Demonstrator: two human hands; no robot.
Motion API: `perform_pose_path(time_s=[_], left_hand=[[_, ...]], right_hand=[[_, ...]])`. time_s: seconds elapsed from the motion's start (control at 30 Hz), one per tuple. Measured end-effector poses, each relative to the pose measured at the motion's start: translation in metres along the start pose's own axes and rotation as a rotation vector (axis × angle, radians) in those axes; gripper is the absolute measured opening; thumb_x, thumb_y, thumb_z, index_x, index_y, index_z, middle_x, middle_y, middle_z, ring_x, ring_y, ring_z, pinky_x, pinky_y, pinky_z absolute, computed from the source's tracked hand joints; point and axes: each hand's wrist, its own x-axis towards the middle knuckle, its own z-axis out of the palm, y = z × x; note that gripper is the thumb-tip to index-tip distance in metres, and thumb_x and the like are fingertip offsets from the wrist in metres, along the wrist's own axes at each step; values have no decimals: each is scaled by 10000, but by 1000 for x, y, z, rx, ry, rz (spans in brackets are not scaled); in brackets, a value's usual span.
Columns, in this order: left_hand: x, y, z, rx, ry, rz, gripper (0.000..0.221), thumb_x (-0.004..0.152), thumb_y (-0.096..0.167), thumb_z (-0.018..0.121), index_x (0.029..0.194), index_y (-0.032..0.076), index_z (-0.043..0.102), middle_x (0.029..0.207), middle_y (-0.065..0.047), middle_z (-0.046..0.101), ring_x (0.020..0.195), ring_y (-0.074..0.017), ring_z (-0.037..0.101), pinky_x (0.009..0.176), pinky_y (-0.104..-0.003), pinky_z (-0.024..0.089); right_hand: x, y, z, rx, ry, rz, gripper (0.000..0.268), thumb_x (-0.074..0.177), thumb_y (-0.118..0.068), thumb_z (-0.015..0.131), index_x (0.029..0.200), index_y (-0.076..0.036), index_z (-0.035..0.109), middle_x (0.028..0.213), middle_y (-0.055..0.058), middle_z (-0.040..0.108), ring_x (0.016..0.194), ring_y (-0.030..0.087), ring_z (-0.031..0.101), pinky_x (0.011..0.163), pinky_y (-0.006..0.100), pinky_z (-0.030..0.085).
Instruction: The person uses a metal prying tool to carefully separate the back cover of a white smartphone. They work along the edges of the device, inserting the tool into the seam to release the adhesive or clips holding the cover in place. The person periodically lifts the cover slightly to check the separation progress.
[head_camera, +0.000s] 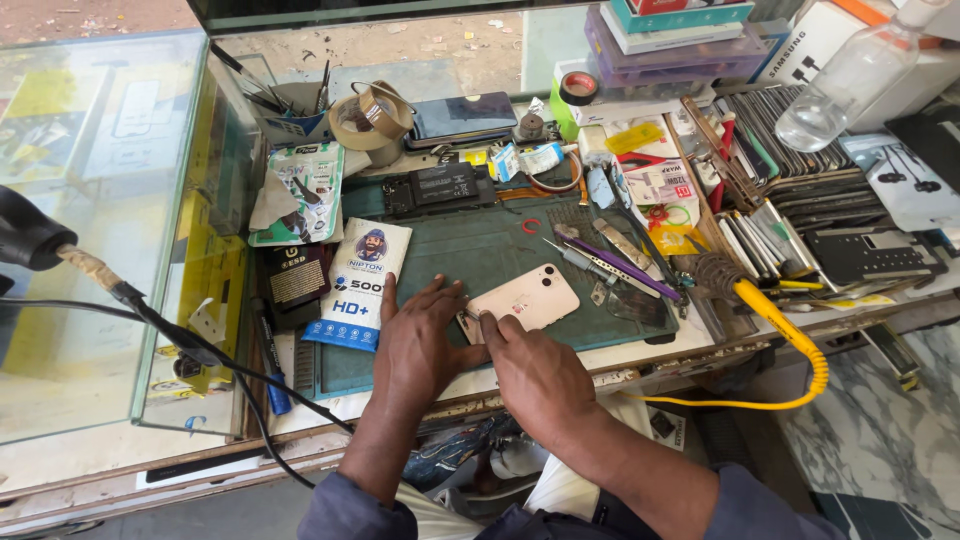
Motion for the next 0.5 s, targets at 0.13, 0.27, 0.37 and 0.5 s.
perform_pose_path(time_s=[0.13,0.27,0.37,0.5], left_hand=[[2,6,-5,-21,-7,-62,683,624,546,883,1121,93,760,1304,-63,700,1353,-232,543,1230,-582,125],[-1,12,-12,-14,-13,-94,751,582,626,869,1127,119,762,1309,-56,699,1359,-242,536,1235,-592,114],[-2,15,-17,-9,-31,-106,842,562,679,859,1177,116,742,1355,-68,665,1390,-272,492,1225,-609,92],[0,22,-21,50,-41,-75,958,496,725,867,1214,109,715,1420,-85,599,1442,-339,388,1184,-650,54]], right_hand=[[-4,8,5,58,109,-38,542,846,-28,583,1388,-54,566,1044,137,671,810,314,711,706,443,590],[-5,22,9,149,316,-121,553,800,4,593,1345,-86,622,1050,179,674,763,341,705,652,443,583],[-11,31,5,259,261,-18,453,882,-19,595,1318,-126,658,932,120,677,756,341,693,674,456,571],[-13,49,-3,294,299,14,381,902,-76,620,1272,-136,687,906,111,671,756,322,698,657,434,569]])
